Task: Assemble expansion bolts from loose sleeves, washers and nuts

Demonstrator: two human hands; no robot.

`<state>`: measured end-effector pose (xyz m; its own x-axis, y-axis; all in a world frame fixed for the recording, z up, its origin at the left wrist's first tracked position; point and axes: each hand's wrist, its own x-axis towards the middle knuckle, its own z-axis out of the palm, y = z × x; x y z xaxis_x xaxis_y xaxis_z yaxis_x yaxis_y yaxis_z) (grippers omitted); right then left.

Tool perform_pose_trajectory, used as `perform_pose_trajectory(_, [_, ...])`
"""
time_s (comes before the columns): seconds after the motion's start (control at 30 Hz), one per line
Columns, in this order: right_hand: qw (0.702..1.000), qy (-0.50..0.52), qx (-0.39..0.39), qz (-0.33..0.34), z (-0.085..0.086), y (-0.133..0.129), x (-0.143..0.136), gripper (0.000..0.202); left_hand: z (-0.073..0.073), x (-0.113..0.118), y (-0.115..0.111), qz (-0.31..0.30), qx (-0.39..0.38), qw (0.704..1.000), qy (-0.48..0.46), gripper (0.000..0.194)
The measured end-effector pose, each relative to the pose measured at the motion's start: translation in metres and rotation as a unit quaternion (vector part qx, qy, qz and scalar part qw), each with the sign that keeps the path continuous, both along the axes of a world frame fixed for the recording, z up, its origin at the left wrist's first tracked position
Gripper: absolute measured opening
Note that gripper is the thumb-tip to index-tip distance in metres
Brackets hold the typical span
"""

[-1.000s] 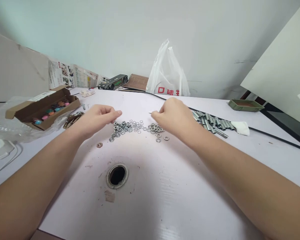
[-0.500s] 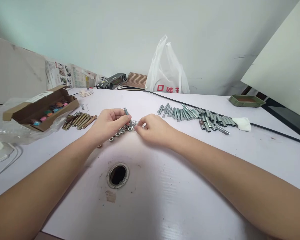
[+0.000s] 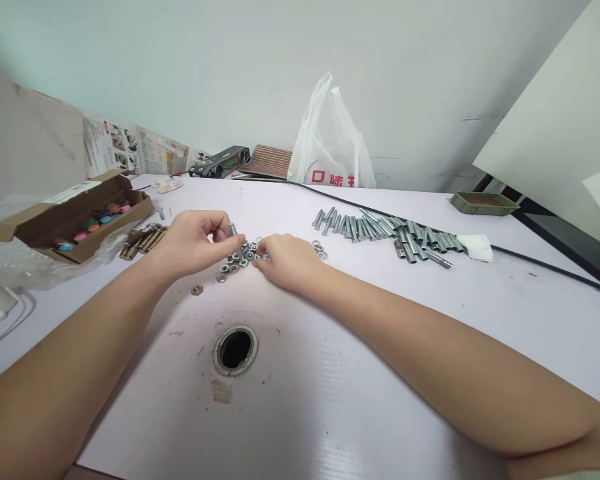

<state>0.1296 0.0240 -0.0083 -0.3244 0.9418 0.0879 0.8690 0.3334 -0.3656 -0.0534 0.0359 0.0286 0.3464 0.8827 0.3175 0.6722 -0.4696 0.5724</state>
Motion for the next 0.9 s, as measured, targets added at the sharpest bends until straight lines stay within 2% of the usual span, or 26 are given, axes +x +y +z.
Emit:
perform_pose_trajectory(0.1, [1.000, 0.008, -0.007, -0.001, -0.002, 0.001, 0.003, 0.026, -0.004, 0.003, -0.001, -0.046, -0.023, 0.999, 0.008, 0.022])
perform_pose_trajectory(0.27, [0.999, 0.050, -0.010, 0.007, 0.011, -0.002, 0.019, 0.021, -0.006, 0.000, 0.001, -0.027, -0.013, 1.000, 0.007, 0.024])
perform_pose_trajectory(0.4, [0.991, 0.094, -0.088, -0.026, 0.028, -0.001, 0.042, 0.020, -0.009, 0.002, 0.002, -0.021, -0.018, 1.000, 0.005, 0.025])
perform_pose_trajectory(0.5, [0.982, 0.115, -0.147, -0.034, 0.034, 0.004, 0.057, 0.022, -0.013, 0.009, -0.001, -0.033, -0.046, 0.998, -0.001, 0.025])
perform_pose_trajectory(0.63, [0.973, 0.137, -0.183, -0.004, 0.035, 0.009, 0.066, 0.030, -0.020, 0.017, -0.003, -0.055, -0.073, 0.996, 0.002, 0.029])
perform_pose_trajectory(0.7, [0.978, 0.126, -0.168, 0.007, 0.034, 0.010, 0.067, 0.033, -0.023, 0.019, -0.002, -0.070, -0.083, 0.994, 0.006, 0.030])
perform_pose_trajectory(0.77, [0.982, 0.110, -0.150, 0.013, 0.034, 0.010, 0.067, 0.028, -0.024, 0.019, -0.001, -0.085, -0.099, 0.991, 0.011, 0.028])
perform_pose_trajectory(0.83, [0.980, 0.126, -0.152, -0.004, 0.033, 0.012, 0.069, 0.018, -0.025, 0.017, 0.000, -0.096, -0.118, 0.988, 0.014, 0.026])
perform_pose_trajectory(0.9, [0.956, 0.217, -0.190, -0.058, 0.032, 0.016, 0.072, 0.012, -0.023, 0.017, 0.000, -0.103, -0.134, 0.986, 0.015, 0.025])
